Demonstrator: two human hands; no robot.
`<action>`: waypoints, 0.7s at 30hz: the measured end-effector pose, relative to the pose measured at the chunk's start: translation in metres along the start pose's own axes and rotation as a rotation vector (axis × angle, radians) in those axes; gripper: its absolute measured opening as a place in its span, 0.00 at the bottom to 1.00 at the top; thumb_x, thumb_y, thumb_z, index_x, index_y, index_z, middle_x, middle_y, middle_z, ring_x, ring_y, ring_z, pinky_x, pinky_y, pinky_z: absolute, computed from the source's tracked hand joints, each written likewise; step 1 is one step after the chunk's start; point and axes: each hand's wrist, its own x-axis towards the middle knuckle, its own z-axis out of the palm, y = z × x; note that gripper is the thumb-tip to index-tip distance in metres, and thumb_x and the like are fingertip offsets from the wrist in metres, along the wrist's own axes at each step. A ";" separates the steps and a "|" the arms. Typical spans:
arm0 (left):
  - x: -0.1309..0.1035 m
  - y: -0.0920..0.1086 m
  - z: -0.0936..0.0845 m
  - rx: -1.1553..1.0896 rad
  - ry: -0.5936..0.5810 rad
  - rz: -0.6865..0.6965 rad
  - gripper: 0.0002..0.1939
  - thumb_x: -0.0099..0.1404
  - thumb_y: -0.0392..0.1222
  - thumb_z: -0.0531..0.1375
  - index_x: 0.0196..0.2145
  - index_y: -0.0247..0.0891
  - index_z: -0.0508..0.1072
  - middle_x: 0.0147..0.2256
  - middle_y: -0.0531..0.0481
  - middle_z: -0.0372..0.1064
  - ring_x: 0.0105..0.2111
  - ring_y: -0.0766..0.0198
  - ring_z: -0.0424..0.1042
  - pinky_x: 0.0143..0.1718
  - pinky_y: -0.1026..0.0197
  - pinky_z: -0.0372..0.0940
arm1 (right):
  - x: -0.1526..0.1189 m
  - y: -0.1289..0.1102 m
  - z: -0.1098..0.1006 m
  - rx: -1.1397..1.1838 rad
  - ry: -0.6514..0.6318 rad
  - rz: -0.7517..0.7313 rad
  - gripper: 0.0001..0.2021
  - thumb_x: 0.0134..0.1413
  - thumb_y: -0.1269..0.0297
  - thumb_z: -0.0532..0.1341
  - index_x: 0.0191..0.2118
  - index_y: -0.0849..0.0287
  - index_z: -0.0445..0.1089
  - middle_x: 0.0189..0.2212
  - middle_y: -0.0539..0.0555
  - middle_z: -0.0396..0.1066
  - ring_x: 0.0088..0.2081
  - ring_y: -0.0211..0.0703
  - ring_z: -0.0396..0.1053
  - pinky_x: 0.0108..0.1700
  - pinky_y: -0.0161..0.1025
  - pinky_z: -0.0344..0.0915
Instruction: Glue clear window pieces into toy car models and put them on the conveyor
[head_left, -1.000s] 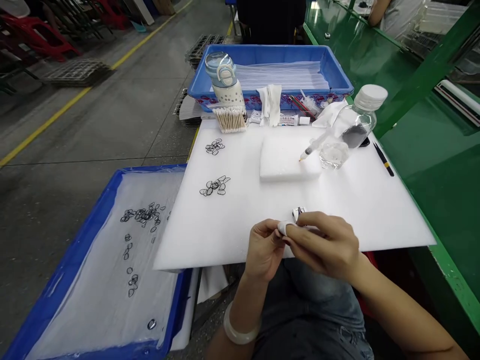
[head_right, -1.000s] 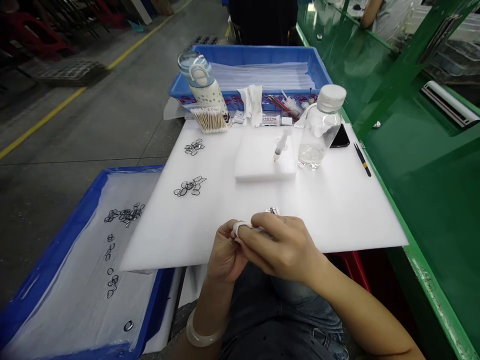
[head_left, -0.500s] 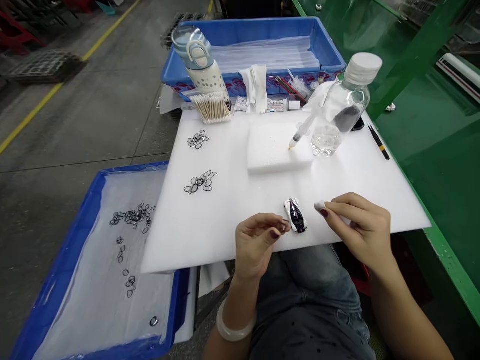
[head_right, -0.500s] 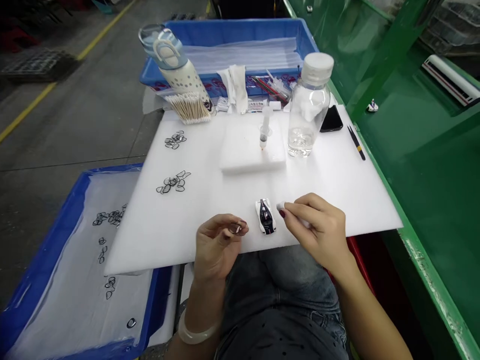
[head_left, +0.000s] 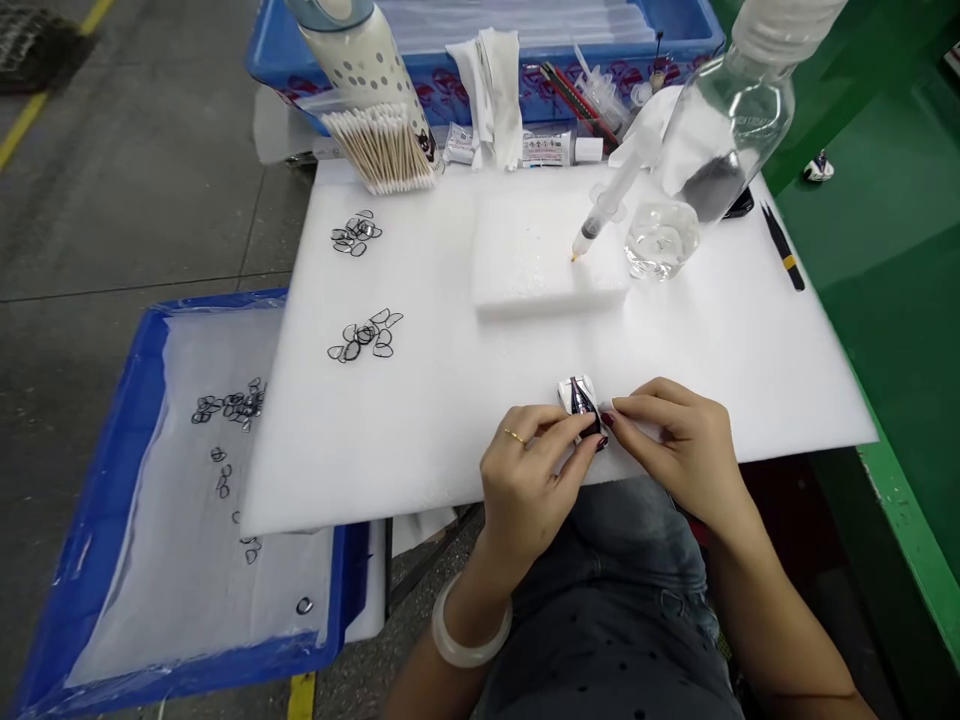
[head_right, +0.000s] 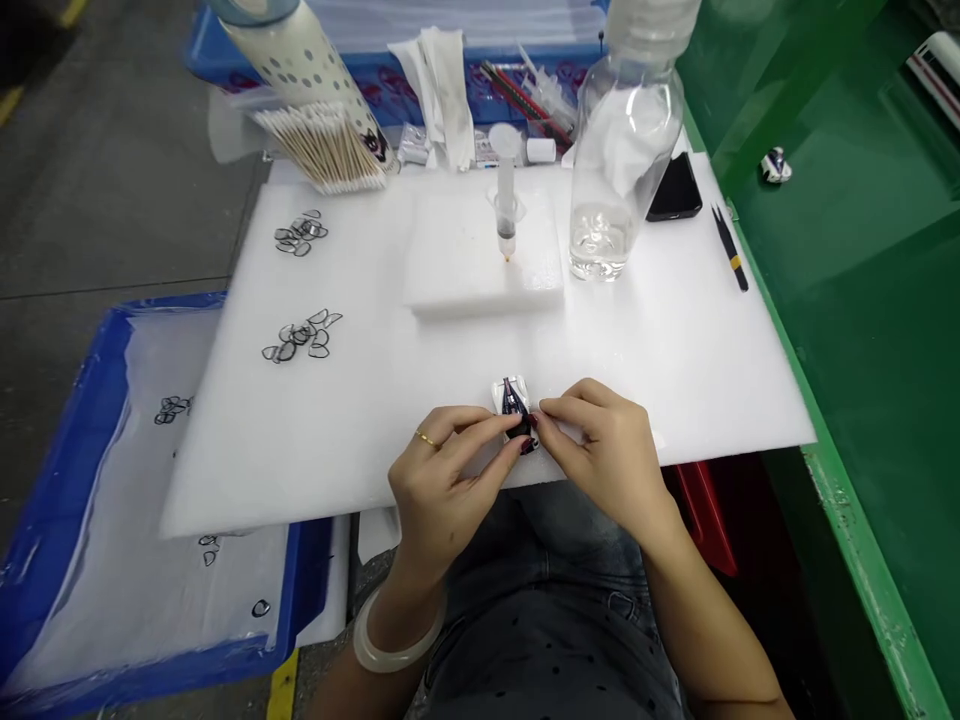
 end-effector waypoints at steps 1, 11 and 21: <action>0.000 0.000 -0.001 0.001 -0.006 -0.023 0.07 0.63 0.36 0.67 0.40 0.38 0.78 0.34 0.50 0.72 0.33 0.64 0.72 0.36 0.61 0.72 | 0.000 0.000 0.000 -0.006 -0.004 0.003 0.05 0.59 0.67 0.64 0.37 0.60 0.79 0.29 0.51 0.72 0.22 0.30 0.63 0.22 0.31 0.58; 0.002 -0.003 -0.007 -0.036 -0.069 -0.162 0.10 0.63 0.34 0.65 0.43 0.38 0.78 0.49 0.44 0.75 0.47 0.58 0.75 0.49 0.54 0.73 | 0.002 0.000 0.000 -0.031 -0.042 0.039 0.06 0.60 0.64 0.64 0.35 0.59 0.78 0.28 0.50 0.71 0.22 0.30 0.63 0.23 0.31 0.58; 0.004 -0.003 -0.008 -0.018 -0.092 -0.164 0.09 0.63 0.35 0.64 0.42 0.40 0.78 0.48 0.45 0.75 0.46 0.57 0.76 0.49 0.51 0.73 | 0.000 0.001 0.002 -0.081 -0.027 0.020 0.06 0.60 0.63 0.64 0.35 0.59 0.77 0.29 0.50 0.71 0.23 0.30 0.64 0.24 0.32 0.58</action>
